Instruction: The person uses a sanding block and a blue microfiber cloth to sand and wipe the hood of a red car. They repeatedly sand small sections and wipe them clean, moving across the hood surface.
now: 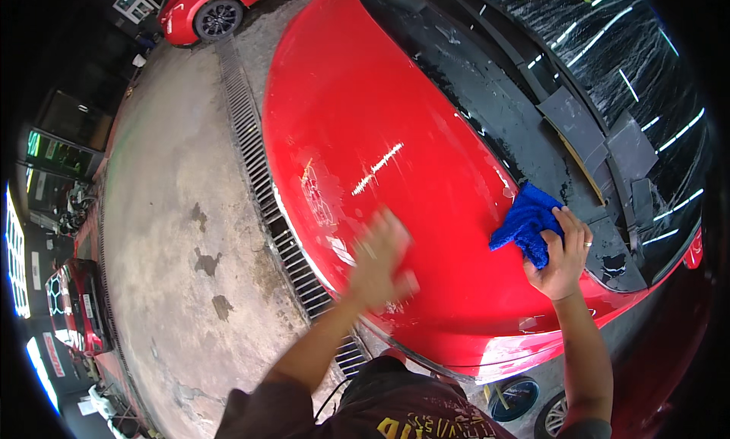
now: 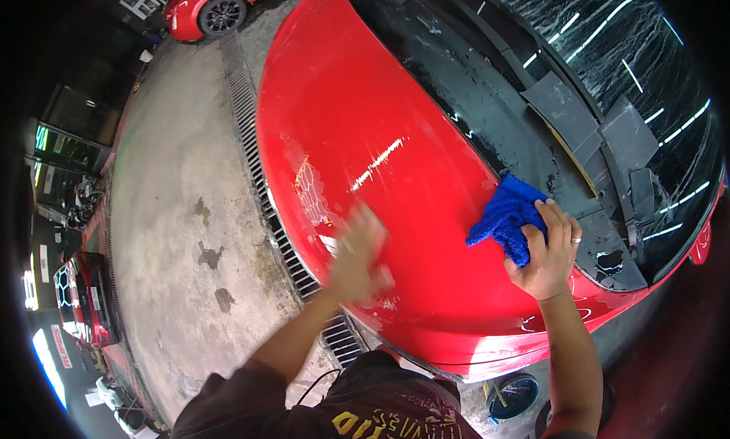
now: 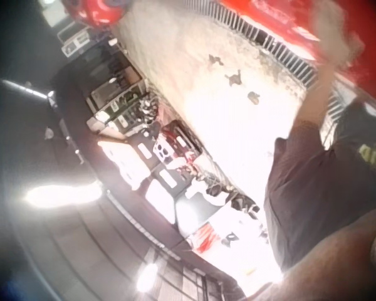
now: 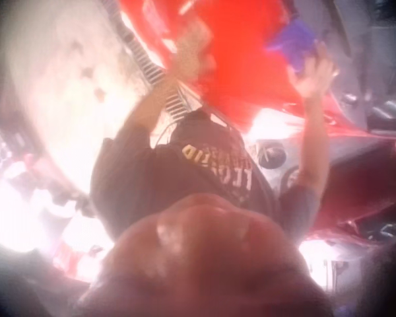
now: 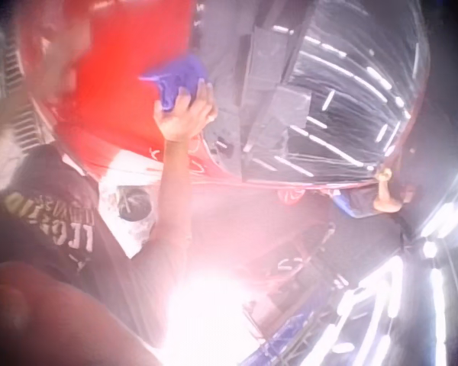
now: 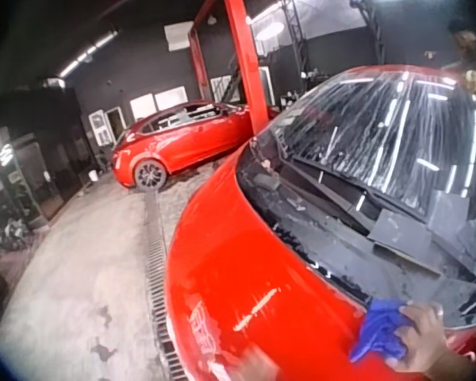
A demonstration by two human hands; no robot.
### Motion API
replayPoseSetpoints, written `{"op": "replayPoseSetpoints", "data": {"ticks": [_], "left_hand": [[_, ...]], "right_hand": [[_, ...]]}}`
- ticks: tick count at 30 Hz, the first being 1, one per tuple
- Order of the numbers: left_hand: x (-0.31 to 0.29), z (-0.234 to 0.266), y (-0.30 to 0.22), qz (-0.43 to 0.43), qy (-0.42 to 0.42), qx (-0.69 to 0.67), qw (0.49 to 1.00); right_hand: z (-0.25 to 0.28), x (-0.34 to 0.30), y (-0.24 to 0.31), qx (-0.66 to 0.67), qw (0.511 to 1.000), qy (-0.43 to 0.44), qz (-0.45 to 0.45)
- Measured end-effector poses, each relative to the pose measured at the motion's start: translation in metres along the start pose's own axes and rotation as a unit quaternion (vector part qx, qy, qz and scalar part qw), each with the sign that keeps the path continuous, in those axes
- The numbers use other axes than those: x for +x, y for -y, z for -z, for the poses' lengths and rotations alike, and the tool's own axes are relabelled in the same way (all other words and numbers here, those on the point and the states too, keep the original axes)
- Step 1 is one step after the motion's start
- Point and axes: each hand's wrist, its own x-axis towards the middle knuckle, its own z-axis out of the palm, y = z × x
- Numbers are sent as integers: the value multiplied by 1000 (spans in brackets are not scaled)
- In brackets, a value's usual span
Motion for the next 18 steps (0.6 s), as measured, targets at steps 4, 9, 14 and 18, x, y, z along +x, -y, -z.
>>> {"op": "replayPoseSetpoints", "data": {"ticks": [4, 9, 14, 18], "left_hand": [[110, 73, 231, 224, -150, -107, 957], [37, -4, 74, 154, -140, -48, 977], [-119, -48, -40, 61, 5, -102, 993], [37, 9, 162, 243, -172, -115, 948]], "right_hand": [[-10, 17, 14, 27, 999, -9, 19], [-2, 7, 1, 2, 1000, 9, 14], [-6, 5, 4, 1, 1000, 2, 11], [0, 7, 5, -3, 1000, 7, 19]]}}
